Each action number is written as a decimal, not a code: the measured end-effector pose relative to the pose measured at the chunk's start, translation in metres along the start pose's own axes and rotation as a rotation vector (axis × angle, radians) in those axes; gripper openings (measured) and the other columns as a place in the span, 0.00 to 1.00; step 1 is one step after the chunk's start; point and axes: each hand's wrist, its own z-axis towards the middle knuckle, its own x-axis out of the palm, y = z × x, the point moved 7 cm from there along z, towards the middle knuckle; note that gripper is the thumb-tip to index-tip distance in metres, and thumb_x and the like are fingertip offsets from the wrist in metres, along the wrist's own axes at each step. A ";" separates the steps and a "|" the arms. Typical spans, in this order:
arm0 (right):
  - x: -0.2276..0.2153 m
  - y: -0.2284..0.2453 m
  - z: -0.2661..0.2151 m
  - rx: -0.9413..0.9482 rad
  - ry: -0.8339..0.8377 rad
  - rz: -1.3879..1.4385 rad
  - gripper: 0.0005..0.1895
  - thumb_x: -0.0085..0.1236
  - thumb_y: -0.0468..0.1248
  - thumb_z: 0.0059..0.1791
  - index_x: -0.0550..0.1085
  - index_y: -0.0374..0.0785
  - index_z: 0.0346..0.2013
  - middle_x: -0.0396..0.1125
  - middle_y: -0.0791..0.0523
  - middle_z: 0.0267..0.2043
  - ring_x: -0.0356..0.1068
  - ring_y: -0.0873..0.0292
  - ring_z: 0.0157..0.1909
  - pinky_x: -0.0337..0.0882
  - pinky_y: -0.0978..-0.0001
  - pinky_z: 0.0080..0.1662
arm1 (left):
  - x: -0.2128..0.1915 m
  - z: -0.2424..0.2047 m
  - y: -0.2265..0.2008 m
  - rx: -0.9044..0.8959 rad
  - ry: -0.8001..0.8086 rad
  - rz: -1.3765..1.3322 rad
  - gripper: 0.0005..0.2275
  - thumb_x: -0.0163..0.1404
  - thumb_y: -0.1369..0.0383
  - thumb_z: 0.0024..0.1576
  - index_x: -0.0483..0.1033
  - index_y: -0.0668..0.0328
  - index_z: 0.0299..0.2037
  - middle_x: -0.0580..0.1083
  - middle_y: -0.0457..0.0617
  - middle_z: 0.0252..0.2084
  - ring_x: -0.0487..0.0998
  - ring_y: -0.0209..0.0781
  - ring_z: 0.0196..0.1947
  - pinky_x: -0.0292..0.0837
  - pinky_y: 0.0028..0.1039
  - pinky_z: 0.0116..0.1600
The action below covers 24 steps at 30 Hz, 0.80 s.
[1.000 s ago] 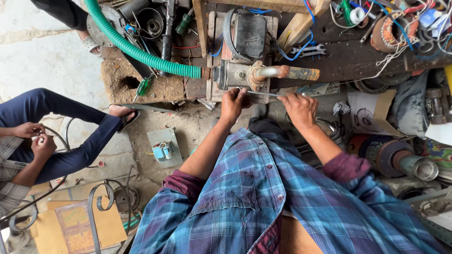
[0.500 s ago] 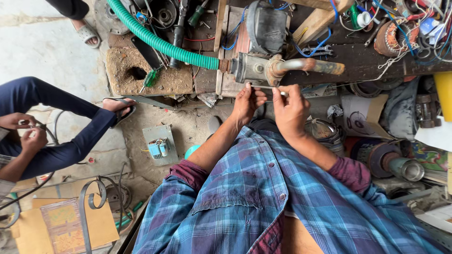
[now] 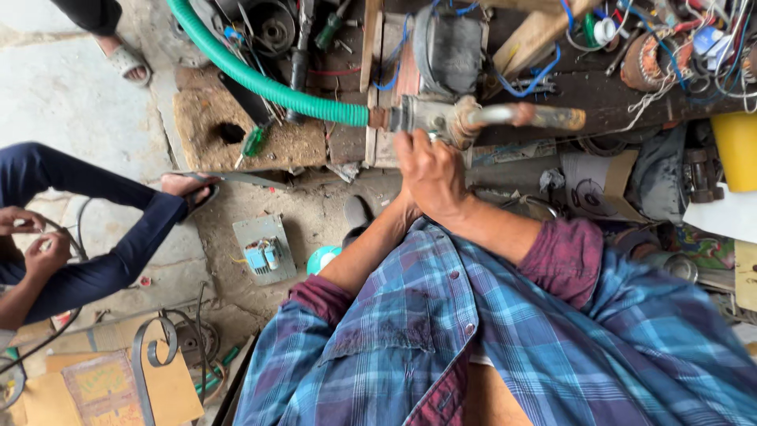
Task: The person uses a wrench to tighten a bolt on a mechanical assembly connected to a green hose. They repeatedly reposition the wrench and apply force to secure the connection while standing in a cluttered workshop.
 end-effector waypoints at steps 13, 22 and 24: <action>-0.021 -0.012 -0.009 -0.027 -0.350 0.395 0.16 0.58 0.43 0.54 0.66 0.38 0.28 0.62 0.50 0.33 0.66 0.46 0.40 0.68 0.52 0.44 | 0.070 -0.100 -0.390 1.182 -0.276 1.713 0.19 0.57 0.56 0.52 0.75 0.64 0.44 0.73 0.56 0.43 0.71 0.55 0.48 0.68 0.44 0.51; 0.005 0.029 -0.008 -0.299 -0.180 0.730 0.25 0.61 0.42 0.51 0.62 0.42 0.14 0.56 0.57 0.16 0.58 0.56 0.16 0.58 0.59 0.24 | 0.052 -0.031 -0.376 0.571 0.471 2.199 0.29 0.42 0.38 0.65 0.75 0.61 0.40 0.75 0.53 0.33 0.79 0.49 0.33 0.75 0.37 0.36; 0.020 0.053 0.001 -0.355 -0.154 0.604 0.22 0.62 0.43 0.52 0.67 0.43 0.16 0.62 0.57 0.18 0.63 0.57 0.17 0.62 0.61 0.25 | 0.051 -0.028 -0.376 0.626 0.460 2.204 0.28 0.42 0.39 0.65 0.74 0.61 0.40 0.76 0.51 0.33 0.79 0.50 0.33 0.74 0.38 0.32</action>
